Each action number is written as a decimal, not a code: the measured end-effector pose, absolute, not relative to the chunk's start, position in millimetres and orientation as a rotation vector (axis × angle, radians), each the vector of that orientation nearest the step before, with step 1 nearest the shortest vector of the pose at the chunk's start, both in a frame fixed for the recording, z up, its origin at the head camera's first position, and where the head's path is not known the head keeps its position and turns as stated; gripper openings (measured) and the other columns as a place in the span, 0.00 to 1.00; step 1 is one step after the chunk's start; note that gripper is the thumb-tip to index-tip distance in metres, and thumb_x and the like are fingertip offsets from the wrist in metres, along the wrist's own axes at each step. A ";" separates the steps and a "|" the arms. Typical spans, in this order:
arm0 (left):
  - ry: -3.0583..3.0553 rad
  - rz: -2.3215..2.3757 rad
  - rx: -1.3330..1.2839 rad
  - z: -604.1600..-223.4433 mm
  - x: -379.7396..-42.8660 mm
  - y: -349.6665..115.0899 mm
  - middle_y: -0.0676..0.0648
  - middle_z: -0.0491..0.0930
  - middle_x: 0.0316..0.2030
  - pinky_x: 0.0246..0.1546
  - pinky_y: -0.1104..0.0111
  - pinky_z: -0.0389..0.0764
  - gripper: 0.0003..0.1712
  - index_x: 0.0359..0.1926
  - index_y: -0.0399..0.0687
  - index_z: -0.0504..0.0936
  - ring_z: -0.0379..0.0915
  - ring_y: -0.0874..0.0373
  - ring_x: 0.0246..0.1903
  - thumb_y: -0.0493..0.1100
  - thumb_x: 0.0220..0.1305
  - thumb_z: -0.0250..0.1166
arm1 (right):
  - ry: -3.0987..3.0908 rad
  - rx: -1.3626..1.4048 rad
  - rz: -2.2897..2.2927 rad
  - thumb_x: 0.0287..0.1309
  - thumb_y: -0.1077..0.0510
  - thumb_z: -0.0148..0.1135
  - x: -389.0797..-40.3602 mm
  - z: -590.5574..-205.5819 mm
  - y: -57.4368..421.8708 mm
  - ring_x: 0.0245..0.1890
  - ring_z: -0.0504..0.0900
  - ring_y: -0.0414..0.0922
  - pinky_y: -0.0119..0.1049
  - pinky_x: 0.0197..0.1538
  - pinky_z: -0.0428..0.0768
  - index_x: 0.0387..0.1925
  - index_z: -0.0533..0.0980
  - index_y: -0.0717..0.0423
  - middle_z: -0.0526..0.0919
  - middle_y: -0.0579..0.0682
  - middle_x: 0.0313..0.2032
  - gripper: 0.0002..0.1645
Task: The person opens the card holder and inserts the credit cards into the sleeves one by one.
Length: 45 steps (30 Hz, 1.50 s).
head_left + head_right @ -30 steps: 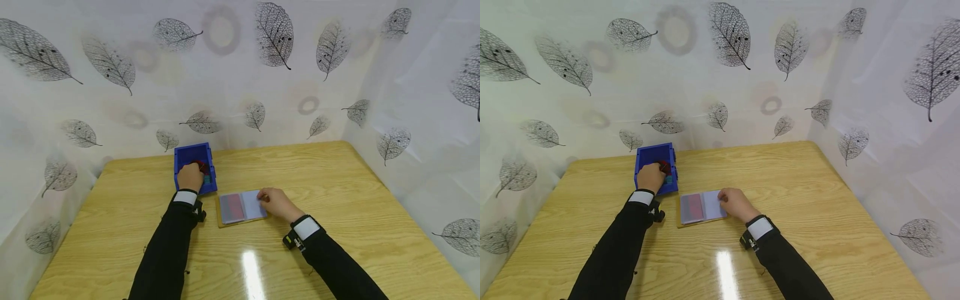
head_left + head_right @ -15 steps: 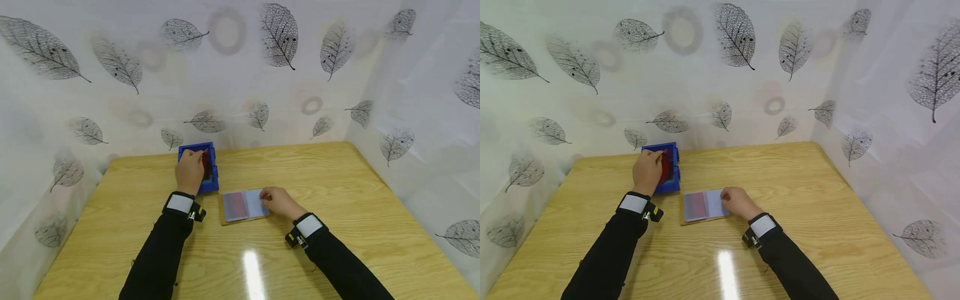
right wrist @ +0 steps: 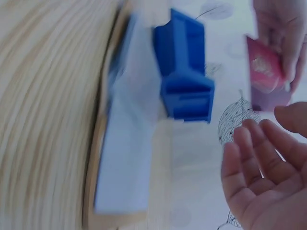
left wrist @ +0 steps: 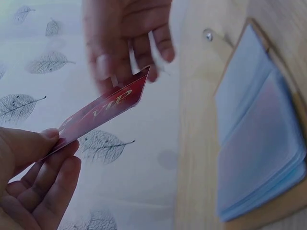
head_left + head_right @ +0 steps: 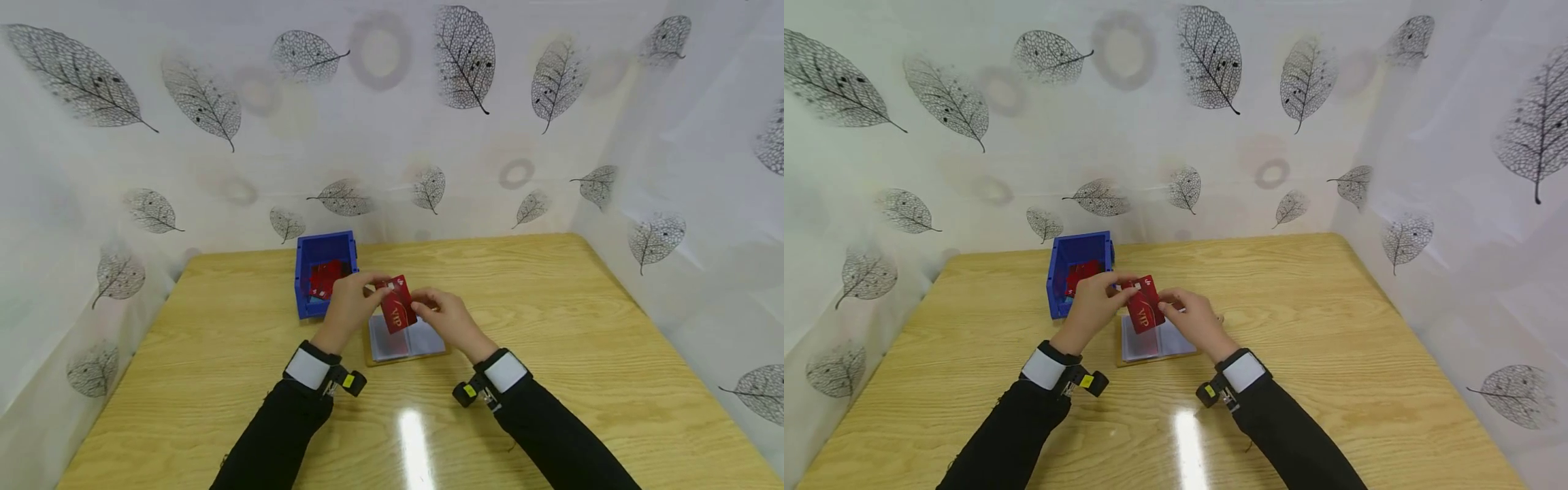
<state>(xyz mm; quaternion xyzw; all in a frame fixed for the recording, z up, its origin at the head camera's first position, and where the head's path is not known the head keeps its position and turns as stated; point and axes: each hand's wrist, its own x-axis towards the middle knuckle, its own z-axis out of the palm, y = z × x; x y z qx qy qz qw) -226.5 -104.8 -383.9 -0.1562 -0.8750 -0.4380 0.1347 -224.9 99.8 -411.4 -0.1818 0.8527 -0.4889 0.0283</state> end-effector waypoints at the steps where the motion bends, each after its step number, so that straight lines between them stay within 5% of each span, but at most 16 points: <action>1: -2.538 -1.290 -0.452 -386.2 -225.1 -102.3 0.44 0.85 0.39 0.24 0.69 0.80 0.12 0.47 0.42 0.86 0.82 0.56 0.27 0.37 0.62 0.68 | 2.597 -0.525 -1.566 0.67 0.60 0.57 -224.8 -411.1 99.3 0.38 0.82 0.46 0.40 0.39 0.81 0.51 0.78 0.62 0.84 0.55 0.42 0.14; 6: -2.556 -1.319 -0.433 -395.3 -223.2 -94.8 0.43 0.85 0.40 0.25 0.68 0.81 0.13 0.48 0.41 0.85 0.83 0.55 0.28 0.37 0.62 0.67 | 2.407 -0.381 -1.776 0.64 0.65 0.58 -226.5 -414.0 100.6 0.30 0.80 0.42 0.36 0.35 0.80 0.43 0.78 0.70 0.83 0.54 0.33 0.10; 12: -2.576 -1.305 -0.446 -400.1 -222.2 -96.3 0.43 0.84 0.44 0.29 0.66 0.83 0.15 0.51 0.40 0.83 0.83 0.53 0.32 0.39 0.64 0.66 | 2.307 -0.336 -1.798 0.65 0.64 0.58 -228.0 -416.3 105.5 0.31 0.82 0.42 0.36 0.37 0.81 0.44 0.78 0.70 0.84 0.53 0.34 0.12; 18: -2.771 -1.274 -0.406 -412.8 -219.8 -103.7 0.41 0.82 0.48 0.44 0.58 0.82 0.24 0.58 0.39 0.78 0.81 0.48 0.45 0.46 0.65 0.65 | 2.363 -0.201 -1.773 0.66 0.63 0.57 -230.8 -420.5 111.6 0.29 0.80 0.42 0.40 0.38 0.83 0.45 0.78 0.69 0.82 0.53 0.33 0.12; 25: -3.162 -0.882 -0.473 -446.6 -218.2 -109.9 0.37 0.68 0.64 0.63 0.53 0.66 0.43 0.66 0.40 0.71 0.65 0.42 0.64 0.55 0.53 0.74 | 2.375 -0.004 -1.749 0.64 0.66 0.57 -235.1 -434.7 118.4 0.26 0.78 0.41 0.41 0.35 0.82 0.45 0.77 0.70 0.81 0.52 0.30 0.11; 31: -3.186 -0.823 -0.460 -453.9 -215.1 -109.0 0.36 0.64 0.67 0.64 0.51 0.65 0.49 0.66 0.41 0.71 0.61 0.40 0.66 0.56 0.45 0.79 | 2.402 0.025 -1.641 0.62 0.66 0.58 -235.3 -444.4 118.7 0.25 0.78 0.41 0.38 0.35 0.83 0.45 0.77 0.70 0.82 0.54 0.31 0.13; 45: -3.166 -0.789 -0.465 -453.8 -212.3 -107.6 0.36 0.66 0.66 0.64 0.52 0.65 0.48 0.65 0.40 0.72 0.62 0.41 0.65 0.56 0.46 0.78 | 2.392 0.050 -1.537 0.60 0.67 0.59 -232.5 -448.5 113.5 0.23 0.78 0.42 0.37 0.29 0.83 0.44 0.78 0.73 0.83 0.56 0.30 0.13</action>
